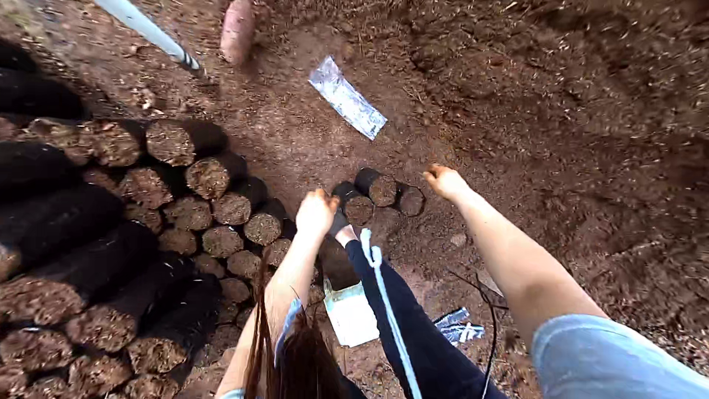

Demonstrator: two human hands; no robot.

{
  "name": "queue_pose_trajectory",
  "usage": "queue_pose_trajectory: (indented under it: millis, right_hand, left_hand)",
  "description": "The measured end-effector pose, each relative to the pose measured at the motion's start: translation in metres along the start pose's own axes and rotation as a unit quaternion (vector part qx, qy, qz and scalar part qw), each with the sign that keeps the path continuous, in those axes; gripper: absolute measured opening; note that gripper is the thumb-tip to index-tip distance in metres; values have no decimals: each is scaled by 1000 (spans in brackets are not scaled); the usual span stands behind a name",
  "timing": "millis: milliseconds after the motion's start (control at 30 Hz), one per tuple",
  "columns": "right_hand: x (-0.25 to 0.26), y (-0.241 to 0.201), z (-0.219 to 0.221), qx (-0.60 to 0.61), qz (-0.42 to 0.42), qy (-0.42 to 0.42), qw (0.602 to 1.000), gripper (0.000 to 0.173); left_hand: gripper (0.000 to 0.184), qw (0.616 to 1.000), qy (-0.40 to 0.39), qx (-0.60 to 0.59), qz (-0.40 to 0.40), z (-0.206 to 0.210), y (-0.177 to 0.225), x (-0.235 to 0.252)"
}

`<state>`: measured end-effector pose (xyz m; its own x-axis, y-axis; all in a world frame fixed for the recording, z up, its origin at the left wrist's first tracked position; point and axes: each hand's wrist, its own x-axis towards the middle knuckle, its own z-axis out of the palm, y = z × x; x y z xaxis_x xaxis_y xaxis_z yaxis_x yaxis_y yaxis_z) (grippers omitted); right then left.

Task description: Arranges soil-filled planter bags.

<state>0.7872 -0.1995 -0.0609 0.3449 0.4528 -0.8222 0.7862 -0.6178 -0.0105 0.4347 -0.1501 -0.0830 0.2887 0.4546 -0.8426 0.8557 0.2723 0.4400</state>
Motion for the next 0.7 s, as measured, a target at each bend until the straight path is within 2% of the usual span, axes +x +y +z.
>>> queue_pose_trajectory:
  millis: [100,167,300,467,533,600,700]
  right_hand:
    - [28,-7,26,-82,-88,-78,990,56]
    - [42,-22,34,-140,-111,-136,974,67]
    - [63,-44,40,-207,-133,-215,945,73]
    - [66,-65,27,-244,-168,-269,916,62]
    - [65,-63,30,-248,-185,-262,914,53]
    - [71,-50,39,-216,-212,-217,928,45]
    - [67,-49,43,-177,-220,-173,944,40]
  left_hand:
    - [70,982,-156,72,-77,57,2,34]
    - [72,977,-190,71,-69,83,-6,44]
    - [66,987,-154,-23,-32,102,-22,40]
    - [59,995,-93,-35,25,116,-33,39]
    - [54,996,-61,-44,40,128,-37,39]
    - [49,996,-15,-78,42,141,-40,41]
    - [50,994,7,-105,-4,133,-28,35]
